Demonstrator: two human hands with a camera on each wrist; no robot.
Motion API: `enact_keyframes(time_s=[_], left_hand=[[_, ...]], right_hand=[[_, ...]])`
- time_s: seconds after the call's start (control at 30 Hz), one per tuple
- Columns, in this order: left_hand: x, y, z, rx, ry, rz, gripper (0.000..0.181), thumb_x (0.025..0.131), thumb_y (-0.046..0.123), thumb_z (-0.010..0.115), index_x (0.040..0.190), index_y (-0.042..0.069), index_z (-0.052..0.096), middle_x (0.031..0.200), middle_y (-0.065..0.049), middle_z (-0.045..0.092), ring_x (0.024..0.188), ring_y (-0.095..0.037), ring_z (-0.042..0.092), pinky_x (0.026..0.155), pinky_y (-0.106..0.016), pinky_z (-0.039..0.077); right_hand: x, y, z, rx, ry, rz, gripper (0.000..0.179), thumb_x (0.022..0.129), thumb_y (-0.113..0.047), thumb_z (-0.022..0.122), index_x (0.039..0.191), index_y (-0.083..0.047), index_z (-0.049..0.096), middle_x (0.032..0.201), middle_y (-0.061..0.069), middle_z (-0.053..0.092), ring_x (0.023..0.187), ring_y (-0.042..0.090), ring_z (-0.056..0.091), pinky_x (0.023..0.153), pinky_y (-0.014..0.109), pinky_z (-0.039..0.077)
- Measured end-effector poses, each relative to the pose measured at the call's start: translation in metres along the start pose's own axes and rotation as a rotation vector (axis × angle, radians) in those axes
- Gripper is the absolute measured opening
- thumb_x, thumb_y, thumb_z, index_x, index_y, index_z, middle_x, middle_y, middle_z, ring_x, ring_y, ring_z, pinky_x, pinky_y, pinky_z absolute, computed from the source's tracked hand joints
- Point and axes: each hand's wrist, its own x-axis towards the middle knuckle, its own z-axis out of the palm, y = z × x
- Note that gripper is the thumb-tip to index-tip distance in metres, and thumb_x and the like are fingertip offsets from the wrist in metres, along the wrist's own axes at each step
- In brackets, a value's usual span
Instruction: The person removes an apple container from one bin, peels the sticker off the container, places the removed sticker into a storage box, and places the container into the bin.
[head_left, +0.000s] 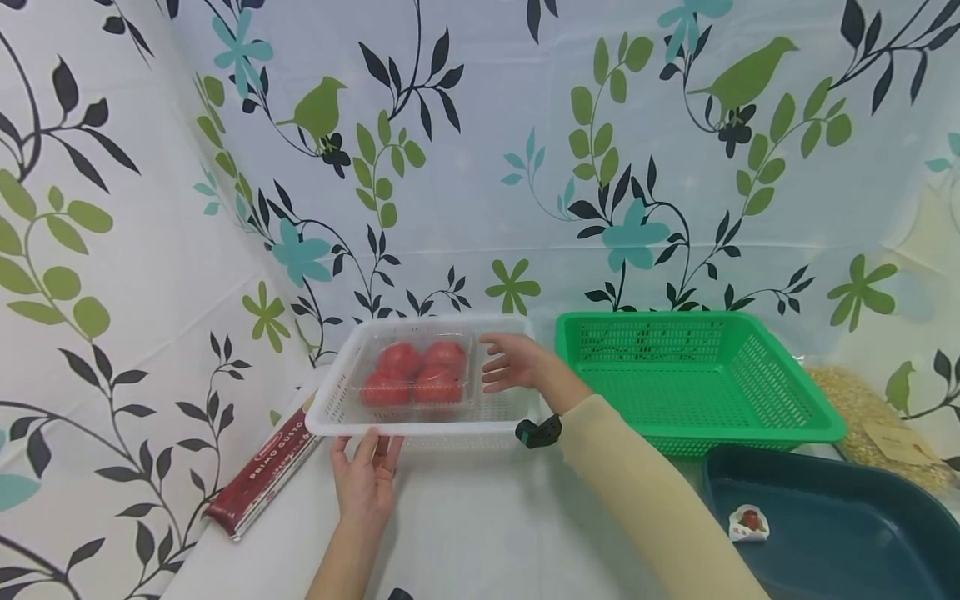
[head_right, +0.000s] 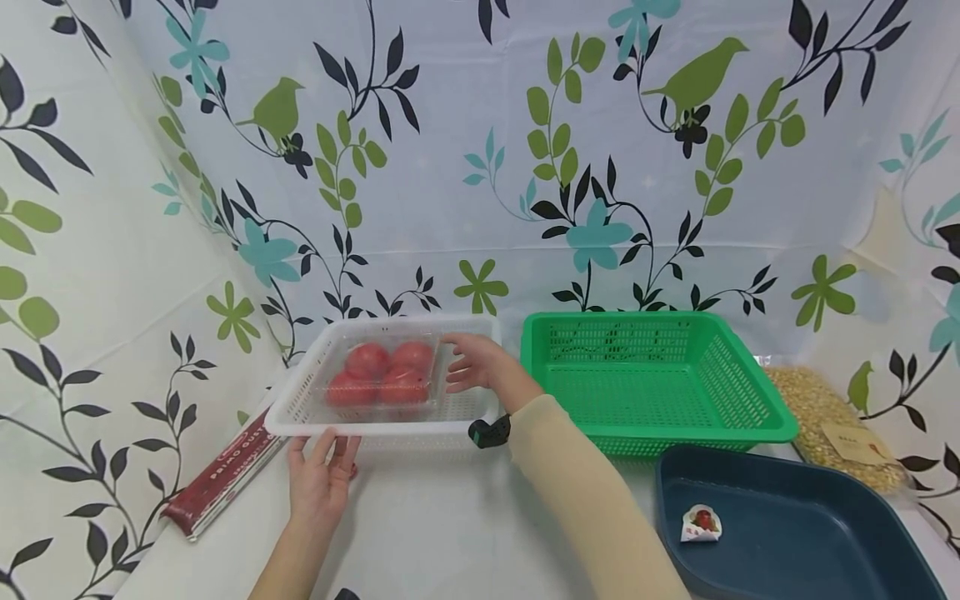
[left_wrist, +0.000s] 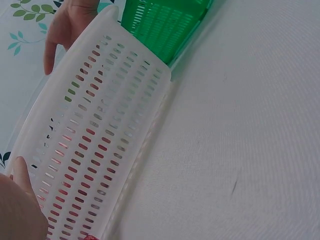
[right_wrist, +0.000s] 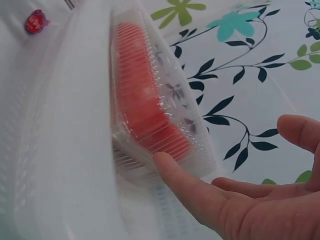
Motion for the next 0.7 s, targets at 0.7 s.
enact_keyframes(time_s=[0.7], left_hand=[[-0.002, 0.001, 0.000, -0.002, -0.019, 0.012, 0.057, 0.104, 0.009, 0.055, 0.146, 0.023, 0.019, 0.148, -0.009, 0.035, 0.113, -0.016, 0.062, 0.099, -0.032, 0.052]], right_hand=[[-0.040, -0.020, -0.017, -0.031, -0.053, -0.116, 0.064, 0.105, -0.029, 0.053, 0.155, 0.001, 0.028, 0.152, 0.029, 0.037, 0.136, 0.044, 0.044, 0.103, 0.054, 0.048]])
